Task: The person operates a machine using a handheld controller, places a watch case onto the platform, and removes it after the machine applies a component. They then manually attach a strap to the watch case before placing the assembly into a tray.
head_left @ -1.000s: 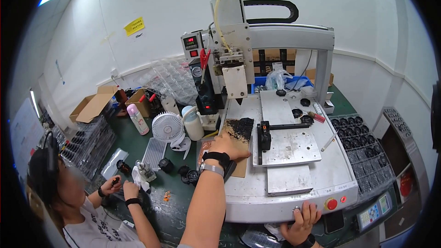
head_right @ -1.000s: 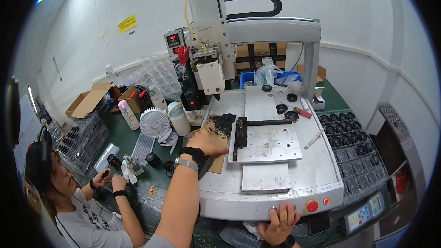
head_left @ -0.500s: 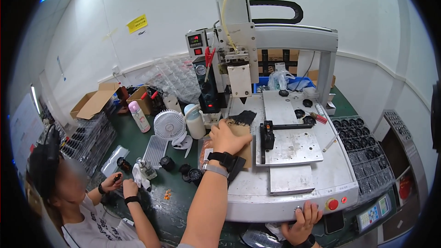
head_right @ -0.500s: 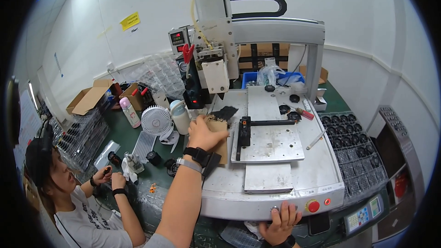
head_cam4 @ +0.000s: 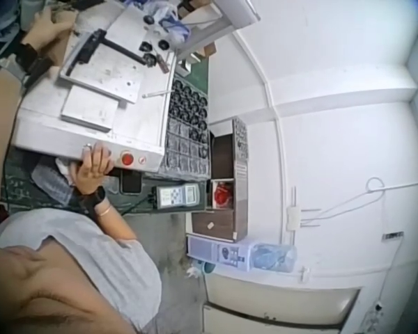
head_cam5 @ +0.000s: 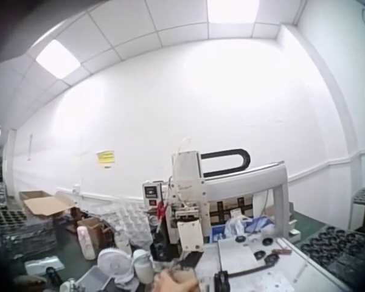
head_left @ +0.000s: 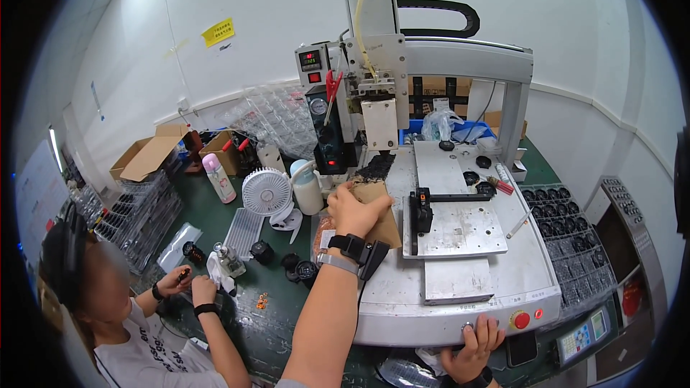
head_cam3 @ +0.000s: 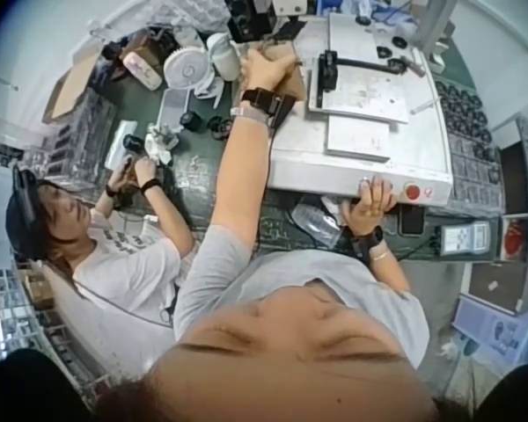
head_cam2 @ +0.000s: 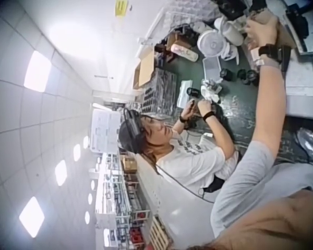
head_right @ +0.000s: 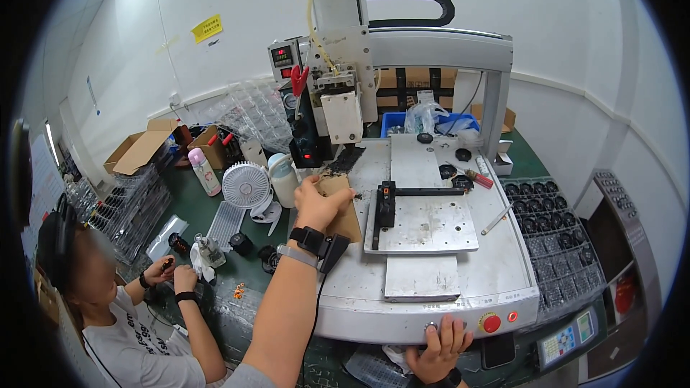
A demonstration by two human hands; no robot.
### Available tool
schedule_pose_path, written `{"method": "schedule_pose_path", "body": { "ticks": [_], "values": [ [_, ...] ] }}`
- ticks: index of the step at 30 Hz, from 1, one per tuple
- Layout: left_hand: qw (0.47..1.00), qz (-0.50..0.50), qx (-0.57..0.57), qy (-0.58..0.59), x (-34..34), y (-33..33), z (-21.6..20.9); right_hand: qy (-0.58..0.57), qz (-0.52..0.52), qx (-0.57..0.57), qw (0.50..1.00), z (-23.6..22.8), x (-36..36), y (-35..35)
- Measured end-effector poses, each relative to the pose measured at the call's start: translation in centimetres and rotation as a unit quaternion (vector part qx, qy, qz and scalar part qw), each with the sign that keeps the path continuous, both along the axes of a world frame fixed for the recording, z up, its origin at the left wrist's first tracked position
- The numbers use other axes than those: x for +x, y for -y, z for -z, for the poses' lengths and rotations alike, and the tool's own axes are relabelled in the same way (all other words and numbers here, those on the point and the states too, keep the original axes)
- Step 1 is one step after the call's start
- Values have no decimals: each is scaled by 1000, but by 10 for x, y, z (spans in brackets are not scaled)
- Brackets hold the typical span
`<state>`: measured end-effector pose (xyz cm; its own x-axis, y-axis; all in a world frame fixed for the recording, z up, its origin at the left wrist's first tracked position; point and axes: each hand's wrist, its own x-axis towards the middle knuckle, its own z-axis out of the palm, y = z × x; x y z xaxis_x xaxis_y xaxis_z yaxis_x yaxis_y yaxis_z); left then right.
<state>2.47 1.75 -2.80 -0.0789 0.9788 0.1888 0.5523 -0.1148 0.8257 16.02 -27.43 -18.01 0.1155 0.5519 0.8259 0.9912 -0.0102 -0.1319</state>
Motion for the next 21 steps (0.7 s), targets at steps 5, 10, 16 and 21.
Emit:
{"method": "schedule_pose_path", "body": {
  "ticks": [5,10,16,21],
  "values": [
    [1000,-1,4,15,2,-2,1,15,38,-67,997,8,3,4],
    [1000,-6,5,23,2,-4,1,19,6,-109,994,-41,12,23],
    [999,-8,3,40,-3,-5,2,-28,185,-126,974,-77,57,50],
    [998,-29,4,52,-4,-7,3,-12,197,-167,966,-69,64,61]
  ]
}}
